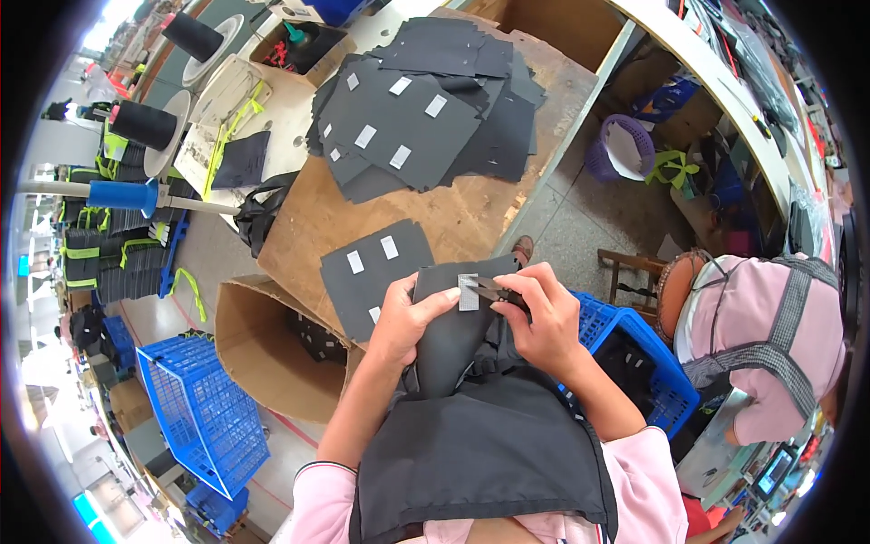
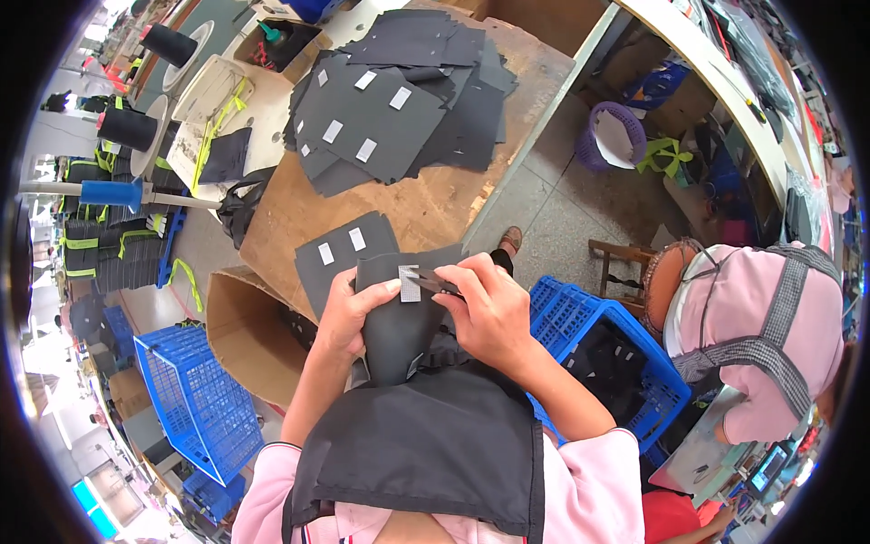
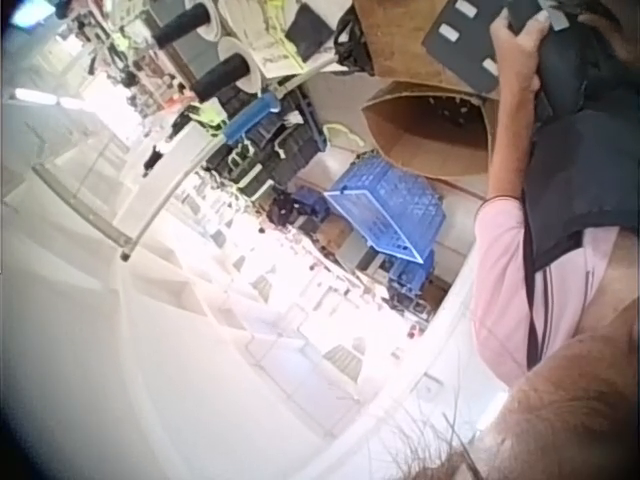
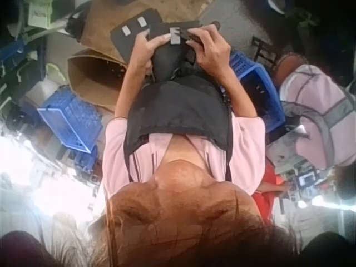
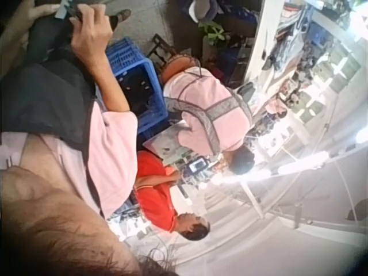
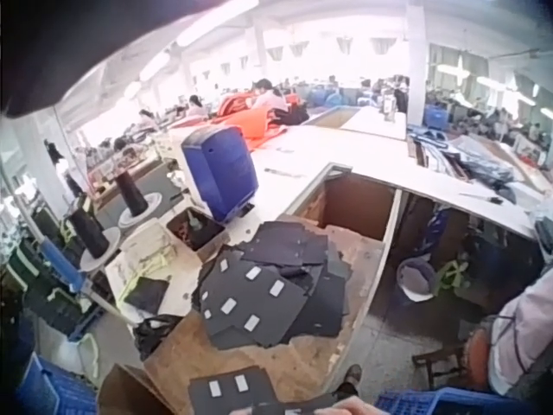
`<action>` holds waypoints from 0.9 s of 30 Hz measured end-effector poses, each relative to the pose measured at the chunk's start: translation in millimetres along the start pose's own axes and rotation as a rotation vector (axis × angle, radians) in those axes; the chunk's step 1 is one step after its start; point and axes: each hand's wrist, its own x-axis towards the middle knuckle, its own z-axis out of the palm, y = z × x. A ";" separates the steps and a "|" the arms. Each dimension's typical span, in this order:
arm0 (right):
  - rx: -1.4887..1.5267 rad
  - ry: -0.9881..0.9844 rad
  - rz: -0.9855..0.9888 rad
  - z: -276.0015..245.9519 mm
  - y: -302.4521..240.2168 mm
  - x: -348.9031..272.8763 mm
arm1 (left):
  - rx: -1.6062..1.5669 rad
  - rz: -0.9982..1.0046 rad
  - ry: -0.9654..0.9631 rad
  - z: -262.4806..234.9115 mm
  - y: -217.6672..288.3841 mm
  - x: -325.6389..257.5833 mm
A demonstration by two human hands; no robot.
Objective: The person is sorting and cleaning small grey fabric pieces with attached square patches, using snips to remove excess threads.
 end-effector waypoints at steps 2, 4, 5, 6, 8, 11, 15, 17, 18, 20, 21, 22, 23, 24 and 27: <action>0.001 0.050 -0.072 3.7 1.1 6.1 | 0.009 0.021 0.016 2.7 0.2 -2.2; -0.034 0.037 -0.091 8.1 2.9 4.2 | 0.023 0.038 0.024 1.2 0.0 -3.0; -0.072 0.026 -0.109 9.6 3.3 3.4 | 0.038 0.054 0.028 0.7 0.1 -2.9; -0.071 0.024 -0.111 9.9 2.6 3.3 | 0.036 0.055 0.030 0.7 0.0 -3.2; -0.089 0.035 -0.108 10.1 1.1 3.2 | 0.049 0.055 0.052 1.7 -0.4 -3.4; 0.001 0.079 -0.074 7.2 2.1 1.5 | 0.059 0.060 0.064 3.3 -0.3 -3.4; 0.008 0.047 -0.086 9.4 -0.9 7.9 | 0.068 0.066 0.026 2.1 -0.6 -2.6; -0.018 0.037 -0.093 12.1 2.2 7.8 | 0.067 0.049 0.038 2.4 1.8 -1.8; -0.017 0.035 -0.097 11.8 2.1 8.3 | 0.066 0.052 0.041 1.7 2.3 -1.7; 0.002 0.101 -0.096 10.8 1.7 9.1 | 0.051 0.043 0.050 -0.1 3.3 -1.8; 0.000 0.100 -0.097 11.9 1.2 9.9 | 0.049 0.044 0.049 -0.5 3.8 -1.7; 0.003 0.064 -0.092 14.5 0.7 10.8 | 0.045 0.041 0.043 -1.2 4.4 -1.4; 0.006 0.026 -0.088 17.2 1.1 11.6 | 0.040 0.040 0.038 -2.4 5.3 -1.2; 0.013 0.011 -0.031 20.4 5.1 12.9 | 0.040 0.049 0.035 -5.4 6.5 0.5; 0.156 0.046 0.169 29.8 29.2 28.4 | 0.027 -0.004 0.269 -42.4 -6.0 9.5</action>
